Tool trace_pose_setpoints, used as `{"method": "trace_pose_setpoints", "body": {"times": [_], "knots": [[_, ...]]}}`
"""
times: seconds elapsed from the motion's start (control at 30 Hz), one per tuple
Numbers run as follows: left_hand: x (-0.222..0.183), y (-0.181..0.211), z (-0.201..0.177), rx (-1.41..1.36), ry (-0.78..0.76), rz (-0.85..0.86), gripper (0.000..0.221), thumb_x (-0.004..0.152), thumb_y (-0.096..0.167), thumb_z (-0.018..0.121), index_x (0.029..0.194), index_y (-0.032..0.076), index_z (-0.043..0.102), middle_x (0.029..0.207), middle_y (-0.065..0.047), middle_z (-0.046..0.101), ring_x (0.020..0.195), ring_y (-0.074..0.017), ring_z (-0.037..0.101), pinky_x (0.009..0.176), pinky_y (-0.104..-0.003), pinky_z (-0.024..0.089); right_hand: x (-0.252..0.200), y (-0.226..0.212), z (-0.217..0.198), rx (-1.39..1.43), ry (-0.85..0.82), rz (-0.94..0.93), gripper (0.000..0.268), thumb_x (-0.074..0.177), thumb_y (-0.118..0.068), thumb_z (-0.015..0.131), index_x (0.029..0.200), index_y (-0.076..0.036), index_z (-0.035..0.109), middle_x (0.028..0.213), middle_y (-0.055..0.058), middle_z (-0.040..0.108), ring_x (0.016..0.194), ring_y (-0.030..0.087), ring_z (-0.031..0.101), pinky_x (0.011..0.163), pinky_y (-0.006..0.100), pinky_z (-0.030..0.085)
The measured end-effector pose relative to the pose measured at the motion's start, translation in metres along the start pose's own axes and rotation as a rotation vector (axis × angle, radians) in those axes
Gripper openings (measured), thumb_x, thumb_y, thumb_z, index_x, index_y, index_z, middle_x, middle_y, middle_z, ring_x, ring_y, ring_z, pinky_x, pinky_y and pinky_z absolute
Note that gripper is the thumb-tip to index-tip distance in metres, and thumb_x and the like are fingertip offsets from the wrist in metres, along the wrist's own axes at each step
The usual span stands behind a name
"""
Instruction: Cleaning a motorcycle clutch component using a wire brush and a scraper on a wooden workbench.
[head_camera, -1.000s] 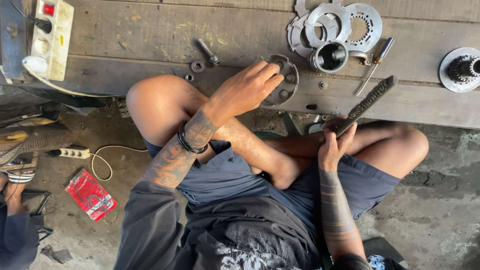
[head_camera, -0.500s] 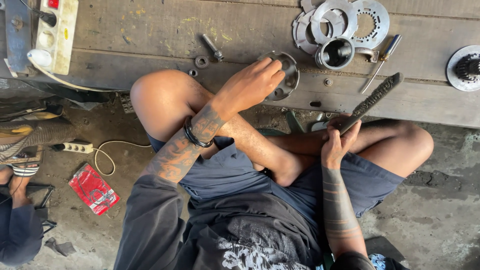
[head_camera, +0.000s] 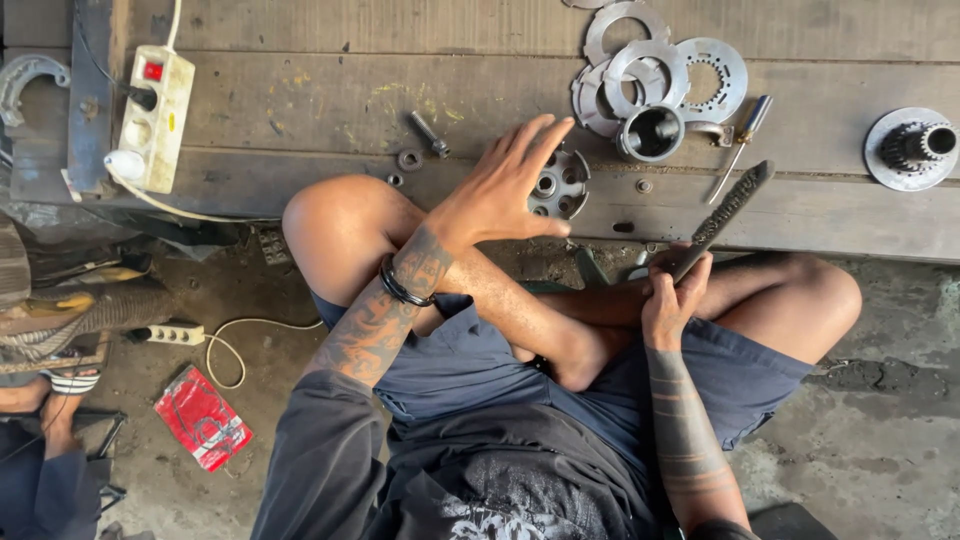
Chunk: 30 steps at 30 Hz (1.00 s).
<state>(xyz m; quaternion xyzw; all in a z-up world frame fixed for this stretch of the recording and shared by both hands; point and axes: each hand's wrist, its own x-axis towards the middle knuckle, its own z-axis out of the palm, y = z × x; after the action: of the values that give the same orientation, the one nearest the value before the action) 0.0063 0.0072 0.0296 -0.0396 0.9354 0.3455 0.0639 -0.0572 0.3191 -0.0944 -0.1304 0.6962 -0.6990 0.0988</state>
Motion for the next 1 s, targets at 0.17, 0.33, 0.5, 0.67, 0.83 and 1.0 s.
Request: {"method": "trace_pose_setpoints", "body": {"times": [0.17, 0.33, 0.5, 0.67, 0.83, 1.0], "knots": [[-0.001, -0.023, 0.033, 0.173, -0.084, -0.072, 0.144, 0.064, 0.046, 0.099, 0.166, 0.012, 0.003, 0.151, -0.030, 0.034, 0.137, -0.0474, 0.040, 0.112, -0.064, 0.034, 0.001, -0.004, 0.002, 0.009, 0.007, 0.016, 0.032, 0.085, 0.001, 0.058, 0.117, -0.001, 0.052, 0.078, 0.013, 0.059, 0.048, 0.012, 0.050, 0.046, 0.026, 0.043], [0.001, -0.016, 0.017, 0.143, -0.141, -0.098, 0.149, 0.062, 0.031, 0.102, 0.166, 0.014, -0.003, 0.161, -0.029, 0.028, 0.144, -0.0457, 0.033, 0.113, -0.064, 0.028, 0.001, -0.007, 0.003, 0.007, -0.002, 0.032, 0.032, 0.085, 0.001, 0.058, 0.117, 0.000, 0.052, 0.079, 0.012, 0.059, 0.048, 0.012, 0.050, 0.046, 0.025, 0.043], [-0.003, -0.008, -0.004, 0.022, -0.182, -0.191, 0.140, 0.065, 0.005, 0.096, 0.166, 0.017, 0.001, 0.166, -0.026, 0.028, 0.147, -0.0476, 0.032, 0.114, -0.073, 0.019, 0.001, -0.008, 0.001, 0.001, -0.010, 0.041, 0.030, 0.086, -0.001, 0.059, 0.116, -0.001, 0.052, 0.079, 0.012, 0.059, 0.049, 0.012, 0.050, 0.047, 0.026, 0.043], [-0.019, -0.010, -0.026, -0.064, -0.187, -0.253, 0.124, 0.076, 0.021, 0.089, 0.165, 0.013, 0.002, 0.153, -0.028, 0.048, 0.138, -0.0491, 0.047, 0.112, -0.074, 0.017, 0.000, 0.003, -0.002, 0.026, -0.006, 0.046, 0.032, 0.087, 0.000, 0.059, 0.117, 0.000, 0.052, 0.079, 0.014, 0.059, 0.048, 0.013, 0.049, 0.046, 0.027, 0.043], [-0.034, 0.022, -0.070, -0.201, -0.132, -0.403, 0.089, 0.094, 0.043, 0.066, 0.159, -0.003, 0.027, 0.100, -0.023, 0.076, 0.093, -0.0449, 0.073, 0.093, -0.066, 0.046, 0.001, -0.010, 0.003, 0.017, 0.005, 0.020, 0.026, 0.087, 0.000, 0.060, 0.112, -0.002, 0.051, 0.079, 0.014, 0.060, 0.046, 0.013, 0.049, 0.045, 0.027, 0.042], [-0.030, 0.006, -0.057, -0.010, 0.238, -0.364, 0.056, 0.100, 0.026, 0.052, 0.151, 0.004, 0.047, 0.052, 0.000, 0.054, 0.041, -0.0199, 0.049, 0.051, -0.036, 0.045, -0.003, -0.035, 0.010, -0.033, -0.016, 0.125, 0.035, 0.086, 0.003, 0.044, 0.120, -0.004, 0.047, 0.094, 0.010, 0.058, 0.076, 0.014, 0.048, 0.065, 0.023, 0.041]]}}
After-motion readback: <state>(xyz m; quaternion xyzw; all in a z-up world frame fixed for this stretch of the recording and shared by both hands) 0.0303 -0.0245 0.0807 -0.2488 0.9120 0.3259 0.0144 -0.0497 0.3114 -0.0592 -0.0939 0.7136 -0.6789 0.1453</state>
